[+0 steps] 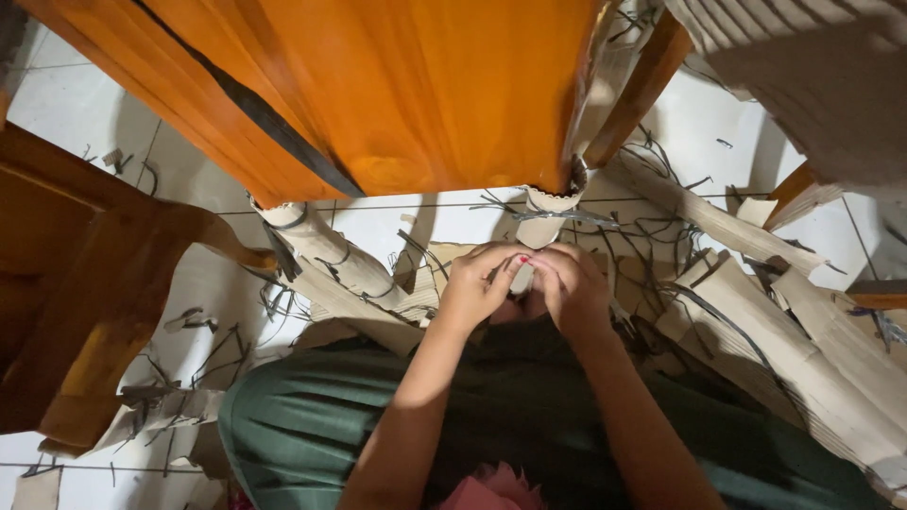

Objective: Wrapping chair legs with cardboard and securing them with plastic ties for protection during transport.

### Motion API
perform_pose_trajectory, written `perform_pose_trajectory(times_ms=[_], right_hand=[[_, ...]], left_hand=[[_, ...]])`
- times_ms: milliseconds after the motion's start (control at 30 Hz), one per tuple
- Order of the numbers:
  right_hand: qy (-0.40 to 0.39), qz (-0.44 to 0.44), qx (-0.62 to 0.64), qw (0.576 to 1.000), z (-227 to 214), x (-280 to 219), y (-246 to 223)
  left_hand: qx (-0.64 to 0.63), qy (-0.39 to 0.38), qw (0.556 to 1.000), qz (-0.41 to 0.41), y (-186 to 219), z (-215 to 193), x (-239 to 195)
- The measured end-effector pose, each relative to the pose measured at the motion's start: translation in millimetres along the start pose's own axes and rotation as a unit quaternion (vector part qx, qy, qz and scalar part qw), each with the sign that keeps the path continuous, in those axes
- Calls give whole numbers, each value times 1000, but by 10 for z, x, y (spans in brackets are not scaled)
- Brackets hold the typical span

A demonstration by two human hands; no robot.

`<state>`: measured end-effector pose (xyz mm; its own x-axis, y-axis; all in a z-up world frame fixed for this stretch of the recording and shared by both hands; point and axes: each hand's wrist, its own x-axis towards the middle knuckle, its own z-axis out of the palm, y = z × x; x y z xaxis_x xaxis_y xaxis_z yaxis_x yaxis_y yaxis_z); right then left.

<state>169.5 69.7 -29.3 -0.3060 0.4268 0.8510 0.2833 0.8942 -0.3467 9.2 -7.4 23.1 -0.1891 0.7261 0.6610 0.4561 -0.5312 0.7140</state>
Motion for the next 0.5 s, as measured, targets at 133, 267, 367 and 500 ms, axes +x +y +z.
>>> perform_pose_trajectory(times_ms=[133,267,367,500], right_hand=[[-17,-23,-51,998,9,-84,80],[8,-60,-105,993,117,-264,242],[2,-65,-113,991,116,-265,254],[-14,-58,-79,995,82,-218,185]], left_hand=[[21,42,998,-40,-27,139,-78],[-11,104,986,-133,-58,254,-171],[-66,145,967,-201,-35,318,-172],[-113,178,935,-286,89,339,-120]])
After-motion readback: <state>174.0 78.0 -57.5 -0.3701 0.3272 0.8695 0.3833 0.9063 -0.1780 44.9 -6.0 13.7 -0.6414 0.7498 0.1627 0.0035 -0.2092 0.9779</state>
